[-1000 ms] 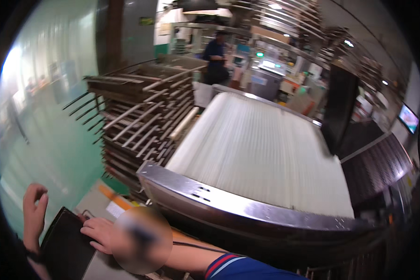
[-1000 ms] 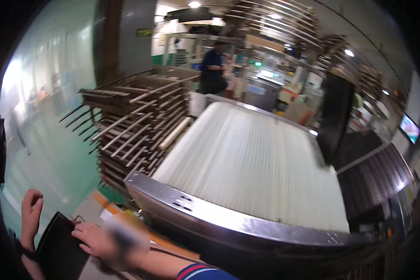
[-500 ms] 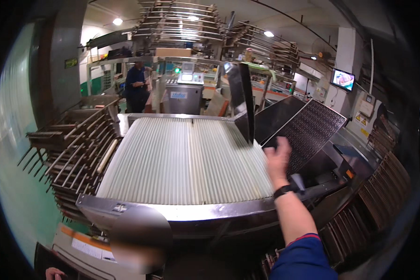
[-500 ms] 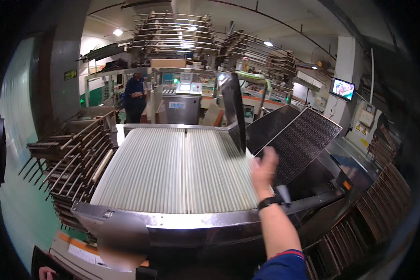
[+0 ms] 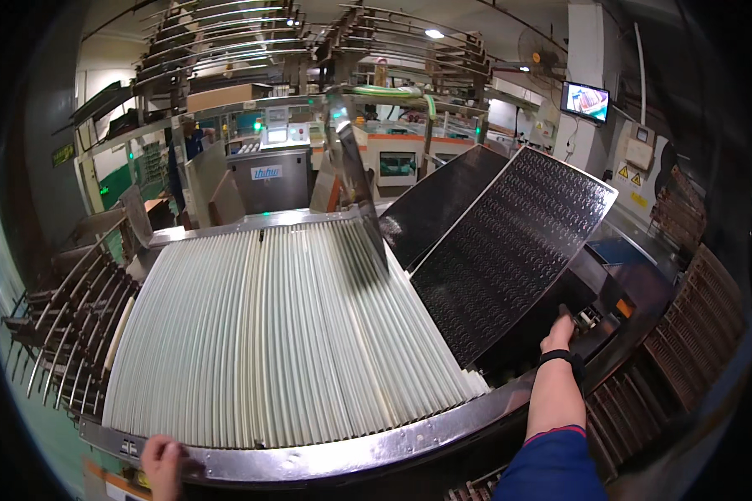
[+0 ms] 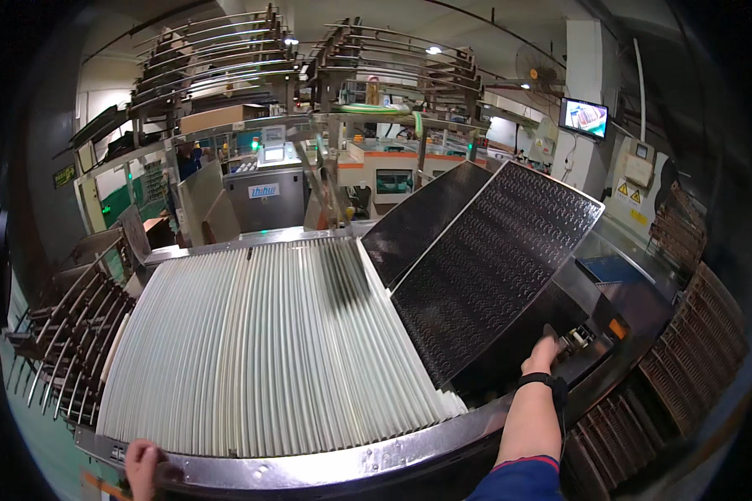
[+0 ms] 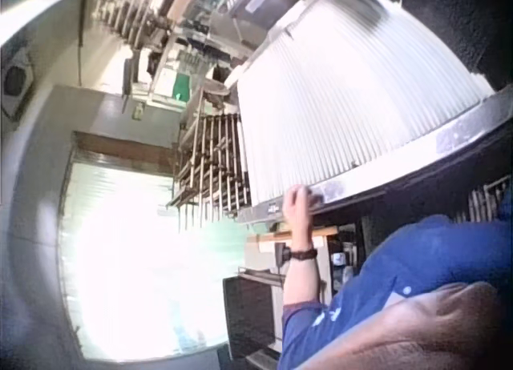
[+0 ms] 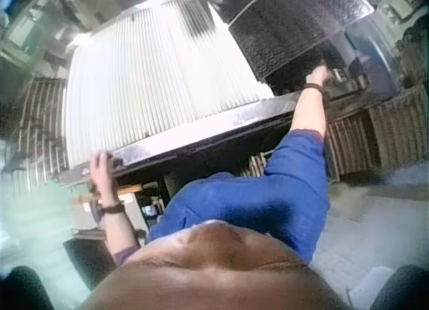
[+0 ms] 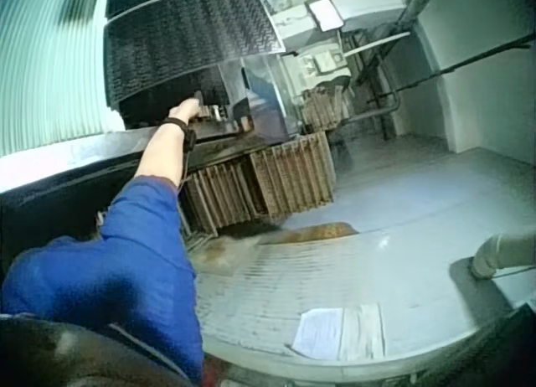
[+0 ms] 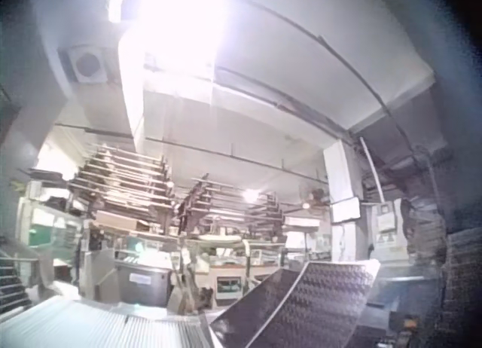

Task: Transferring printed circuit boards from a production machine to a storage rack.

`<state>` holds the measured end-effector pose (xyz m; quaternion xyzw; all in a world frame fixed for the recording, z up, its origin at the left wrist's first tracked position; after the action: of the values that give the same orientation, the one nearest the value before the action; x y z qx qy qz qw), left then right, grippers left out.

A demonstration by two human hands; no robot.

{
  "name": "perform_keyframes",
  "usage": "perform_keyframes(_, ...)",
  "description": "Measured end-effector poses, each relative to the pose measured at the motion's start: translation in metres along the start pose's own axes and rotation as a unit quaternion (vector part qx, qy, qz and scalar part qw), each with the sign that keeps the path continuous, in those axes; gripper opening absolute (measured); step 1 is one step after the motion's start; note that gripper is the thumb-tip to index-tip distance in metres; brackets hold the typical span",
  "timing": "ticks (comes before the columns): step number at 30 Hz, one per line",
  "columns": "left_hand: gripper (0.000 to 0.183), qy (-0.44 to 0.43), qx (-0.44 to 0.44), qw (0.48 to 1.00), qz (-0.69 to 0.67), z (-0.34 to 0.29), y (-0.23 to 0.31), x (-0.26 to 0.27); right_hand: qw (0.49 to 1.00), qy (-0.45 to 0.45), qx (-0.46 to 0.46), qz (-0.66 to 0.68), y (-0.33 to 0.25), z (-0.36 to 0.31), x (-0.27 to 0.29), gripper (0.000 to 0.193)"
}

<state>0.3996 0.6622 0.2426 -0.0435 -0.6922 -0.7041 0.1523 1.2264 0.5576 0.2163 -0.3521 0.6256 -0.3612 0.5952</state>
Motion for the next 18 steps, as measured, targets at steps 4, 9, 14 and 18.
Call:
perform_keyframes(4, 0.01, -0.088, -0.111, 0.989, -0.051, 0.042, -0.025, -0.08, 0.993, -0.07, -0.08, 0.042, -0.024, -0.013, -0.014, 0.042)
perform_keyframes(9, 0.009, -0.101, -0.091, 0.99, -0.027, 0.039, -0.014, -0.091, 0.979, -0.135, 0.153, -0.02, -0.072, -0.031, -0.038, 0.047)
perform_keyframes(14, 0.011, -0.074, -0.109, 0.99, -0.052, 0.04, -0.016, -0.091, 0.907, -0.242, 0.328, -0.102, -0.126, -0.112, -0.094, 0.055)
perform_keyframes(18, 0.014, -0.056, -0.122, 0.991, -0.014, 0.037, -0.019, -0.085, 0.823, -0.282, 0.431, -0.237, -0.162, -0.188, -0.141, 0.041)
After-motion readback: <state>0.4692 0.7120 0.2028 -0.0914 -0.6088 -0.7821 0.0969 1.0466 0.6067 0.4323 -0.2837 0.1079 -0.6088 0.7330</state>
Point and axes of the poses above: each hand's wrist, its own z-axis towards the middle knuckle, its own x-axis out of the back of the hand, y = z × x, the point moved 3 cm from there along z, towards the middle knuckle, and after that the axes turned 5 degrees about y, right-handed, at the moved point
